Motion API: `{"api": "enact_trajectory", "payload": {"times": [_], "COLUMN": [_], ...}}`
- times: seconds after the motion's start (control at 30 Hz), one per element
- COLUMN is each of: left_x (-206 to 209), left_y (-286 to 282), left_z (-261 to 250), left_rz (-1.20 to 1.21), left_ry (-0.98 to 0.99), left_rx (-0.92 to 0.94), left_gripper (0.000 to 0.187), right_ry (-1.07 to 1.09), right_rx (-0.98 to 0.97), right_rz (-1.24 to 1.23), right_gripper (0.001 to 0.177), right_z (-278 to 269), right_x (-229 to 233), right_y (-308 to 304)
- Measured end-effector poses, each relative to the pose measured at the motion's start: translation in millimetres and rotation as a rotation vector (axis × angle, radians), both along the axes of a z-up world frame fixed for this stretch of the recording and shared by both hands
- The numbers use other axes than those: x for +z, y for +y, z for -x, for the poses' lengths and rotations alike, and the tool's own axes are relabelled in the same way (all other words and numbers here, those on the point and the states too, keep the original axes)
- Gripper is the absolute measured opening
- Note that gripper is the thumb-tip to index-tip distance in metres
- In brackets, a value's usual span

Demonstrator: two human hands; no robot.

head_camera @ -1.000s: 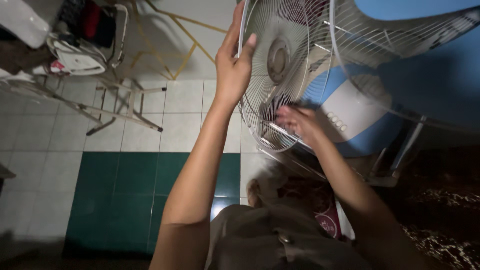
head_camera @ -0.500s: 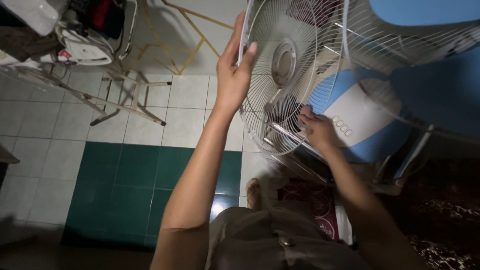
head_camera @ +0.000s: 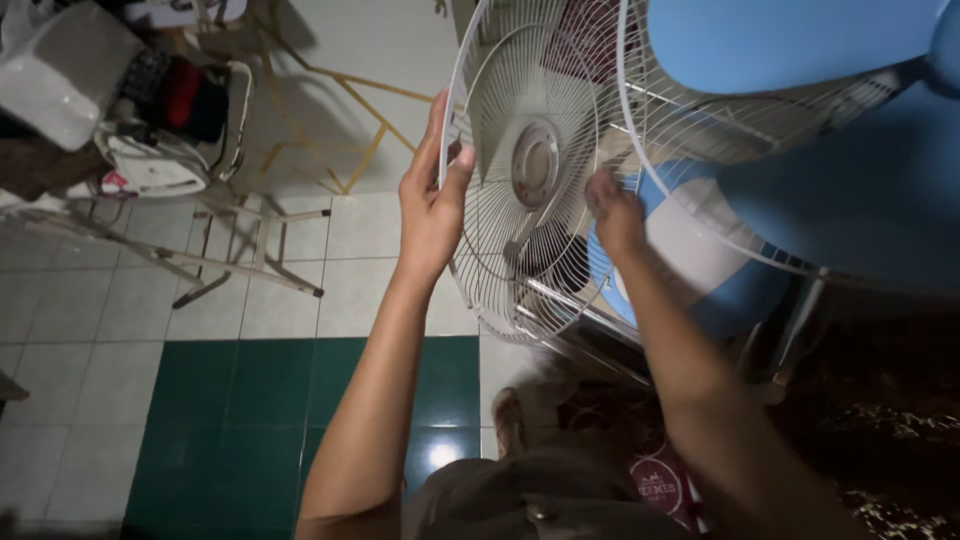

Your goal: The person attaches the fan blades to the motor hub, secures them with a nut, and then wipes the front metal grille with a cloth. The person handles the fan blades, the central nut, and the front grille.

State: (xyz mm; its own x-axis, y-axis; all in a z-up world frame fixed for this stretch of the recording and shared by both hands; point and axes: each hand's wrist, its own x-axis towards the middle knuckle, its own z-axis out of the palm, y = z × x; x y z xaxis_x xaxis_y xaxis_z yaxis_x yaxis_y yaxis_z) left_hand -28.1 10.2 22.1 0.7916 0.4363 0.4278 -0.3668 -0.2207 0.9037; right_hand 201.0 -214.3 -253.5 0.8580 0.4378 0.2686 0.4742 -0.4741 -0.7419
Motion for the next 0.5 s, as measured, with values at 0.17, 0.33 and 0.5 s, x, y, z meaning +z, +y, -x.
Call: {"api": "enact_trajectory", "payload": {"times": [0.17, 0.33, 0.5], "left_x": [-3, -1, 3], "left_y": [1, -4, -3], "left_z": [-1, -7, -8], "left_rz": [-0.018, -0.034, -0.054], "left_ry": [-0.017, -0.034, -0.011], "left_rx": [0.011, -0.008, 0.007], "left_gripper": [0.057, 0.057, 0.058], "right_ry": [-0.544, -0.163, 0.073], "right_rx": [0.023, -0.083, -0.01], "right_rz": [0.081, 0.16, -0.098], "right_gripper": [0.032, 0.035, 0.045], "right_z": [67, 109, 114], "right_x": [2, -8, -52], "right_y": [-30, -31, -28]}}
